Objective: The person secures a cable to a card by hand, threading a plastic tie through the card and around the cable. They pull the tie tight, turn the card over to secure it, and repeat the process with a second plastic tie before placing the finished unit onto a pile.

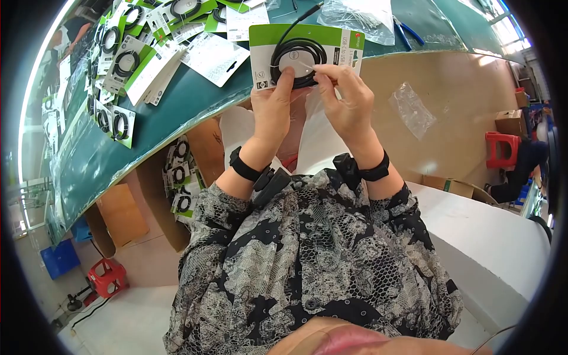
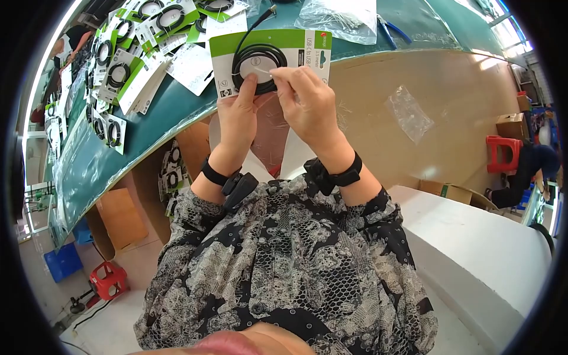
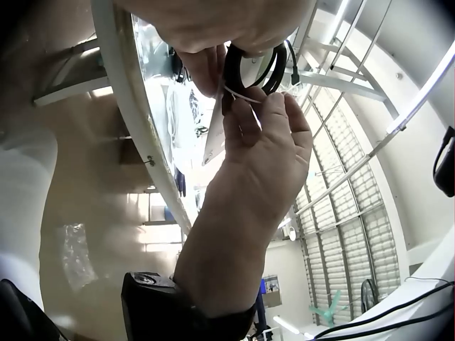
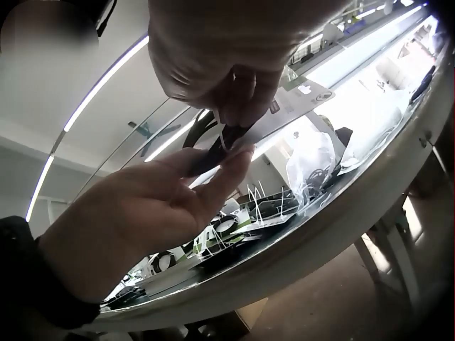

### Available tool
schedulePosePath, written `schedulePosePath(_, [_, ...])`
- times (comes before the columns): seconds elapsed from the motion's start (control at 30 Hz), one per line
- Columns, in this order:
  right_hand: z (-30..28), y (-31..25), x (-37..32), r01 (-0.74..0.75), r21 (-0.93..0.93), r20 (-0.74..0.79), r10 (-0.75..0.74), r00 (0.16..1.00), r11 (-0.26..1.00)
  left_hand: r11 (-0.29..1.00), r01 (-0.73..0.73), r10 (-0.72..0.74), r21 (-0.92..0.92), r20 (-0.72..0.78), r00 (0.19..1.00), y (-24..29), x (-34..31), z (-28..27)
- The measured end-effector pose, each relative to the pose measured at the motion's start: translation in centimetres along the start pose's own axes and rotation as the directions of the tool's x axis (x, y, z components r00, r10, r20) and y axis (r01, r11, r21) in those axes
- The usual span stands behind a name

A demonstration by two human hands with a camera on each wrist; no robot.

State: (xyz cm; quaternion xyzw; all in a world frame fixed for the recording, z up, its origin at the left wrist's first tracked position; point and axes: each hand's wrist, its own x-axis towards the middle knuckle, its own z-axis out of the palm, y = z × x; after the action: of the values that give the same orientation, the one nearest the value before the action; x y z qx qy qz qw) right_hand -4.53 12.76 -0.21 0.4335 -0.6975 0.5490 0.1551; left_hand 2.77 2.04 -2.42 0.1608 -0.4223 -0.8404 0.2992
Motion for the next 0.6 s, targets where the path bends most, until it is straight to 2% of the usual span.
schedulePosePath(0.1, [-0.3, 0.1, 0.3, 0.101, -0.150, 0.020, -0.099, 0.995, 0.984, 0.999, -0.054, 0.054, 0.001, -0.008, 0.999, 0.0, 0.2, 0.2])
schedulePosePath(0.17, [-0.5, 0.0, 0.7, 0.184, -0.285, 0.043, -0.179, 0.983, 0.941, 0.981, -0.143, 0.147, 0.128, -0.020, 0.989, -0.2, 0.3, 0.1])
schedulePosePath(0.2, [-0.6, -0.2, 0.8, 0.183, -0.287, 0.040, -0.179, 0.983, 0.940, 0.964, -0.186, 0.193, 0.191, -0.019, 0.981, -0.2, 0.4, 0.0])
schedulePosePath(0.37, [-1.0, -1.4, 0.8, 0.193, -0.397, 0.062, -0.184, 0.981, 0.897, 0.949, -0.222, 0.235, 0.225, -0.033, 0.971, -0.7, 0.5, -0.1])
schedulePosePath(0.5, [-1.0, -1.6, 0.9, 0.180, -0.436, 0.084, -0.160, 0.984, 0.882, 0.897, -0.341, 0.346, 0.283, 0.032, 0.938, -0.9, 0.4, -0.2])
schedulePosePath(0.6, [-0.9, -1.4, 0.9, 0.176, -0.446, 0.080, -0.157, 0.984, 0.877, 0.806, -0.391, 0.395, 0.445, 0.088, 0.914, -0.6, 0.0, -0.1])
